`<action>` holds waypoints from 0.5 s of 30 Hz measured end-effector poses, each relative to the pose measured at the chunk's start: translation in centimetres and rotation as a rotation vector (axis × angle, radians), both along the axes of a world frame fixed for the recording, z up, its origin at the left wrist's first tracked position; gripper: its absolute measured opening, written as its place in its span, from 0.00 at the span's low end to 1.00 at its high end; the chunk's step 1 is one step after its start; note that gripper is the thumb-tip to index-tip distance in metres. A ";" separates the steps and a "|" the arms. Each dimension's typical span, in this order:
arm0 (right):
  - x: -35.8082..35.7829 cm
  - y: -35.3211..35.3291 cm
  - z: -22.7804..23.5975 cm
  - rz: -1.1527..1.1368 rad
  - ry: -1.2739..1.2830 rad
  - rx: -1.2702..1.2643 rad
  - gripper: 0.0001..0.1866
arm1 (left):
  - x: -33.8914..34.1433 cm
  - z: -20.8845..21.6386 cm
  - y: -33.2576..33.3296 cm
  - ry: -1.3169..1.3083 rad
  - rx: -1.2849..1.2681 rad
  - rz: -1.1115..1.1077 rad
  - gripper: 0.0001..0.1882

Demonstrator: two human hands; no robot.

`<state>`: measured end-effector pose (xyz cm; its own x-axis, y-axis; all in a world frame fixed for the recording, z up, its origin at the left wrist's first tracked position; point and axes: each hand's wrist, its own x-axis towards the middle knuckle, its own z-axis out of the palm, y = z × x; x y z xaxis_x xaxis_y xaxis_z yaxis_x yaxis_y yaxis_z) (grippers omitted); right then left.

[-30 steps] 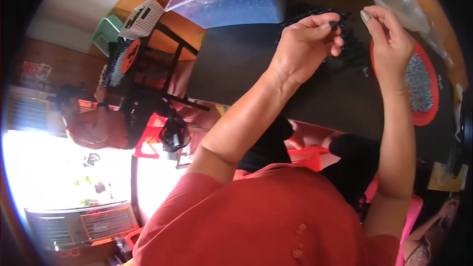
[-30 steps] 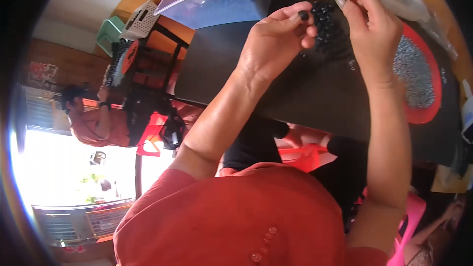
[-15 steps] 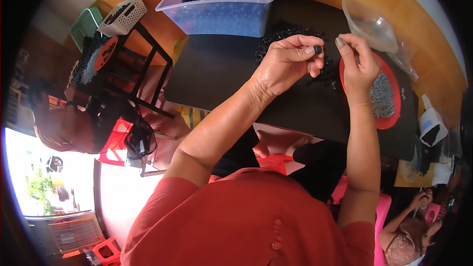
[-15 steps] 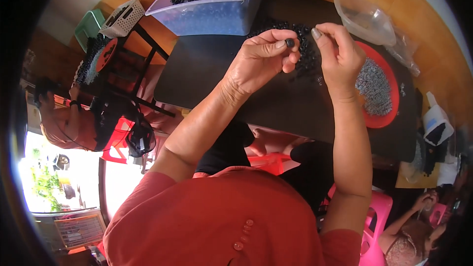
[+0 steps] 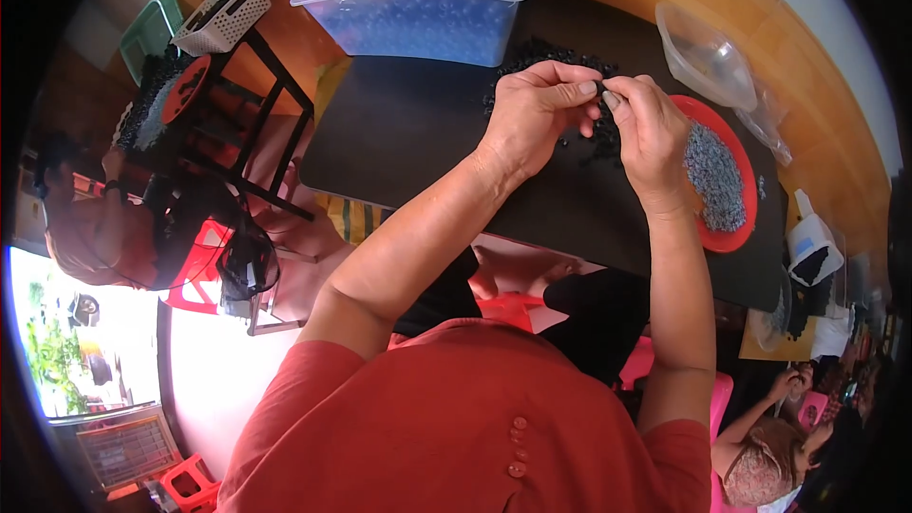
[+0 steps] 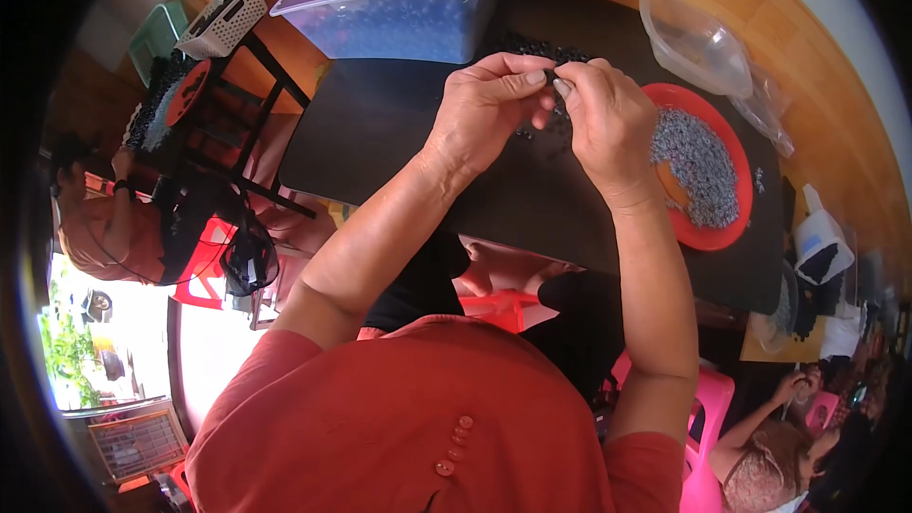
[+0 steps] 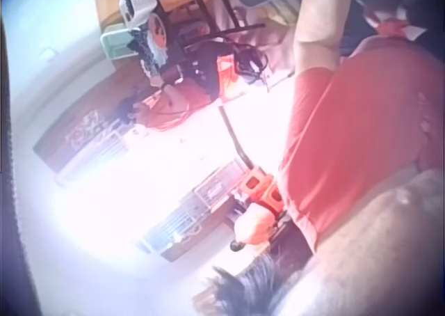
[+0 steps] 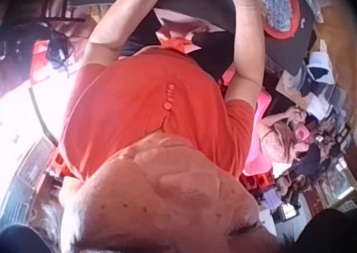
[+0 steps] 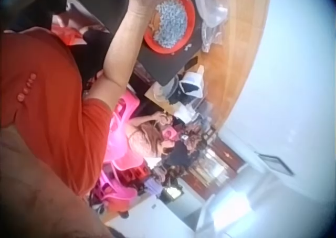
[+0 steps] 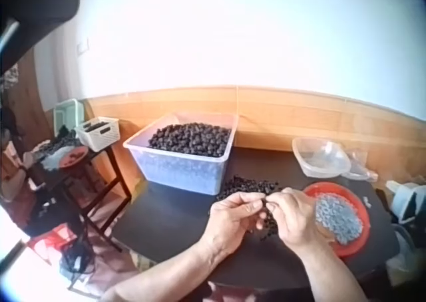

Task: Sorting small black items from a plastic container into a red dish at a workstation.

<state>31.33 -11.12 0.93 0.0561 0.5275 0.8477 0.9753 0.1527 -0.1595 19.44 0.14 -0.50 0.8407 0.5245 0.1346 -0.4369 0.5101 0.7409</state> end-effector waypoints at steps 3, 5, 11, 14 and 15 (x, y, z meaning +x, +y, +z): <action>-0.1 0.1 -0.5 -0.029 0.006 -0.018 0.09 | 0.0 0.1 -0.2 0.018 0.049 0.072 0.06; -0.3 0.2 -0.6 -0.052 0.010 -0.025 0.09 | -0.1 0.4 -0.4 0.085 0.150 0.164 0.06; -0.8 0.3 -1.1 -0.091 0.007 -0.015 0.08 | 0.0 0.1 -1.2 0.130 0.449 0.337 0.06; -0.7 0.3 -1.5 -0.145 0.048 -0.031 0.09 | 0.0 0.3 -1.8 0.151 0.536 0.395 0.07; -0.8 0.3 -1.4 -0.137 0.055 -0.032 0.09 | 0.1 0.2 -1.8 0.153 0.543 0.390 0.07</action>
